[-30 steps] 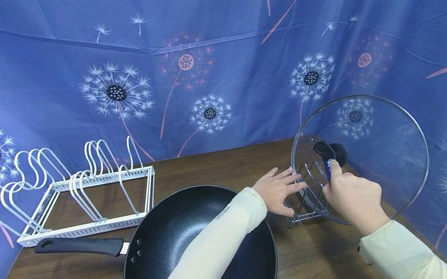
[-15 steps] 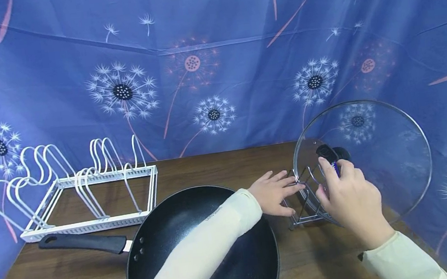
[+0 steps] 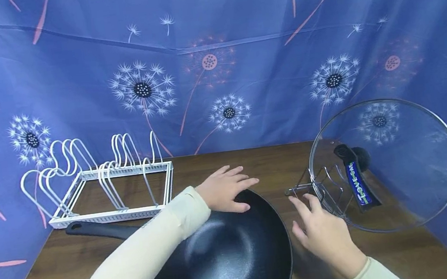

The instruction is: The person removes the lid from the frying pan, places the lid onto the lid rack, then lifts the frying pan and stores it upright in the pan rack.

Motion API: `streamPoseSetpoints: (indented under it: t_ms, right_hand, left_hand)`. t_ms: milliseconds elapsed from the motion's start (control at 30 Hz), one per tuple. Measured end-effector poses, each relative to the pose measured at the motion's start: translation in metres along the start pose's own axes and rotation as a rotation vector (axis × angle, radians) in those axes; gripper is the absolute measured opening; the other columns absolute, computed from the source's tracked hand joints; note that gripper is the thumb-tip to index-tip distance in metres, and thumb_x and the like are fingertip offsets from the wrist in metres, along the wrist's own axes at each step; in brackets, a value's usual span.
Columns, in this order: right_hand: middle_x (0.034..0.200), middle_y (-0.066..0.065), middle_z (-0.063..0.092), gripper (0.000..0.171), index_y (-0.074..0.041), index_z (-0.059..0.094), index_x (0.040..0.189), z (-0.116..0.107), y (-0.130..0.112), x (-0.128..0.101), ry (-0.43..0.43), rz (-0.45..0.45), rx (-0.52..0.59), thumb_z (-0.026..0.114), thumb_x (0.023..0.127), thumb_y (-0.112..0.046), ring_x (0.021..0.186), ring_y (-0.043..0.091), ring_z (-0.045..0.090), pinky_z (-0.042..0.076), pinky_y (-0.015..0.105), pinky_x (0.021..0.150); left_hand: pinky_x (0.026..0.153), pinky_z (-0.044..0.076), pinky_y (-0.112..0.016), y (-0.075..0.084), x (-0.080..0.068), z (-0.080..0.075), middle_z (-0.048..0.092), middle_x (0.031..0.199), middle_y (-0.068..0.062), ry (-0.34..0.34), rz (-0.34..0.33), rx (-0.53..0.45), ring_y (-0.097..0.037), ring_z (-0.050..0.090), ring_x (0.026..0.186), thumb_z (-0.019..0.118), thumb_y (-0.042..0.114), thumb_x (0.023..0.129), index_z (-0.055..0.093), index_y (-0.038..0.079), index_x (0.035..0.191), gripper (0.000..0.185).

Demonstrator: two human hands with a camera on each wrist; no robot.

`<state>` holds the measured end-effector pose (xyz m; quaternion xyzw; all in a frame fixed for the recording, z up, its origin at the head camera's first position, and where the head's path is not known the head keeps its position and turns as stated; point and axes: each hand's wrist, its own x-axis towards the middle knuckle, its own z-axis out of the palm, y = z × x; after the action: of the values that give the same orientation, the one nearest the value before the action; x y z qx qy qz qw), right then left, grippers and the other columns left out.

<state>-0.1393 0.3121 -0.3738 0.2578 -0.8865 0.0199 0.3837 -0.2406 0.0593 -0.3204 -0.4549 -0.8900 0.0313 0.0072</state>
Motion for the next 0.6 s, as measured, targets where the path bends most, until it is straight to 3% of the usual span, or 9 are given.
streamPoseSetpoints:
  t_ms: [233,467,533,600]
  right_hand:
    - [0.101,0.027,0.059,0.052,0.003,0.06,0.116,0.015,-0.024,-0.016,-0.058,0.104,0.155,0.067,0.068,-0.014,0.045,-0.011,0.012,0.016,0.007,0.036]
    - [0.113,0.034,0.055,0.055,0.006,0.056,0.12,0.022,-0.047,-0.026,0.031,0.282,0.303,0.067,0.067,-0.004,0.046,-0.013,0.014,0.022,0.01,0.035]
    - [0.118,0.036,0.052,0.056,0.007,0.054,0.123,0.022,-0.054,-0.027,0.003,0.359,0.346,0.067,0.069,-0.003,0.044,-0.01,0.018,0.024,0.011,0.034]
    - [0.123,0.036,0.05,0.057,0.006,0.052,0.127,0.02,-0.06,-0.028,-0.055,0.451,0.372,0.068,0.073,-0.004,0.044,-0.003,0.037,0.029,0.013,0.035]
  left_hand:
    - [0.11,0.025,-0.052,-0.026,-0.066,0.003,0.052,0.139,-0.007,0.024,-0.015,0.031,-0.031,0.035,0.137,0.058,0.048,0.088,0.045,0.016,0.143,0.065]
    - [0.104,0.031,-0.055,-0.047,-0.126,0.017,0.057,0.133,-0.01,0.099,-0.139,-0.039,-0.037,0.042,0.13,0.061,0.045,0.086,0.05,0.013,0.139,0.062]
    - [0.102,0.034,-0.055,-0.051,-0.141,0.021,0.058,0.131,-0.01,0.139,-0.17,-0.059,-0.038,0.046,0.127,0.061,0.044,0.086,0.052,0.012,0.137,0.06]
    - [0.1,0.036,-0.055,-0.055,-0.155,0.024,0.06,0.129,-0.009,0.168,-0.202,-0.067,-0.038,0.048,0.125,0.062,0.043,0.086,0.054,0.011,0.135,0.059]
